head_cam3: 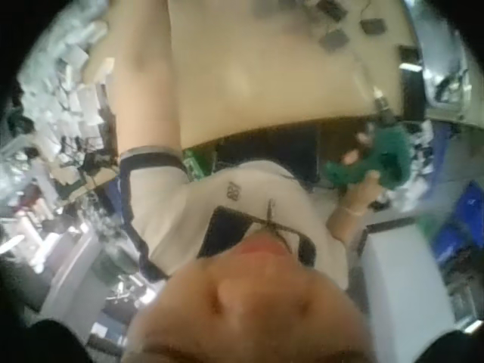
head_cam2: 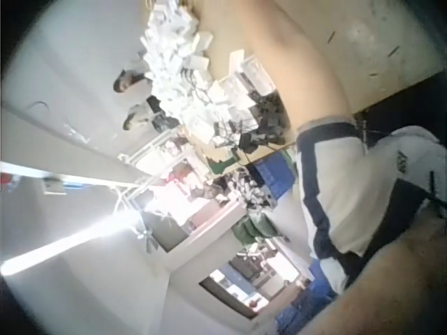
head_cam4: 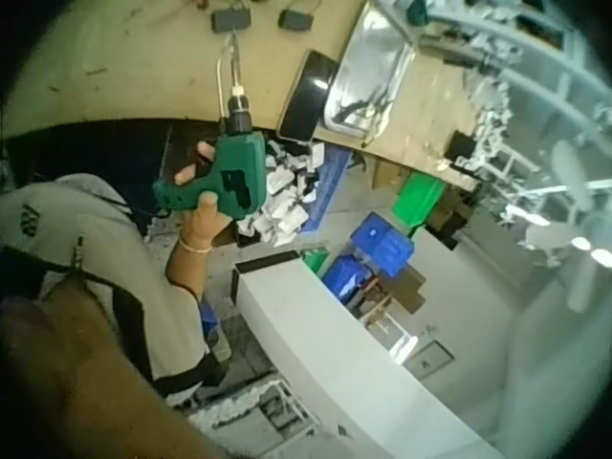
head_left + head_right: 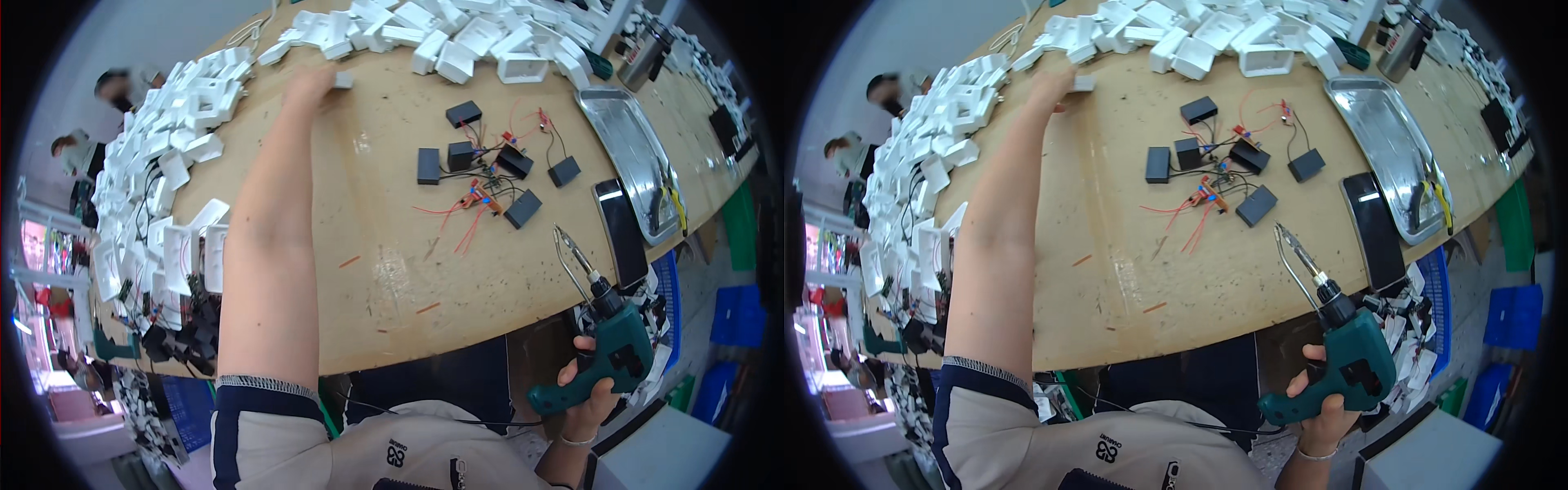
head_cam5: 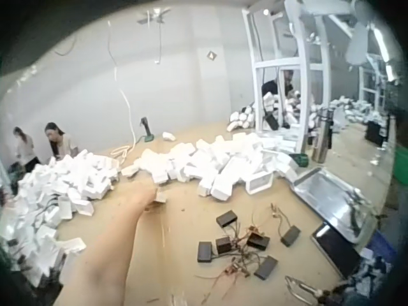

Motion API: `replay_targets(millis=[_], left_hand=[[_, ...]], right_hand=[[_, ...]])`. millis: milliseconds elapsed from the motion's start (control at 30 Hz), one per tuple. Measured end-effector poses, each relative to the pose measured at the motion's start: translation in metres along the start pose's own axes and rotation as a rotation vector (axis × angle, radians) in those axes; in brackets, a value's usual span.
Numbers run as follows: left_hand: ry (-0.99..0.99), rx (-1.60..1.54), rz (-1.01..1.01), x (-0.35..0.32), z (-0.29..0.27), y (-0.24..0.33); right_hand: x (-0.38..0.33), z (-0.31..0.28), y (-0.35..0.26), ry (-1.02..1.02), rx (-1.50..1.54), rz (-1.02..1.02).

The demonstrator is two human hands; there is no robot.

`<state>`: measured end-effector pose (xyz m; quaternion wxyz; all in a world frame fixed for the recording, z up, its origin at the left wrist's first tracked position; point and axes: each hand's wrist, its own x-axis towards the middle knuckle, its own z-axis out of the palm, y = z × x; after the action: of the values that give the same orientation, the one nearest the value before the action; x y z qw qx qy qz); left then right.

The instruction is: Soldering wires into small white plastic enclosures using a soldering gun at a manual workstation.

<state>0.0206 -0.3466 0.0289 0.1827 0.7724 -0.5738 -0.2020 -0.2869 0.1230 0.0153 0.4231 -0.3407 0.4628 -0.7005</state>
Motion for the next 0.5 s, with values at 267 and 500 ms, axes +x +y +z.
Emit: replay_targets(millis=[267,500], left_hand=[[0.383,-0.062,0.750,-0.068,0.003,-0.011],[0.210,0.254,1.062,-0.280,0.014,-0.029]], right_hand=[[0.020,-0.004,0.004,-0.062,0.076,0.030],[0.017,-0.018,0.000,-0.145,0.156,-0.024]])
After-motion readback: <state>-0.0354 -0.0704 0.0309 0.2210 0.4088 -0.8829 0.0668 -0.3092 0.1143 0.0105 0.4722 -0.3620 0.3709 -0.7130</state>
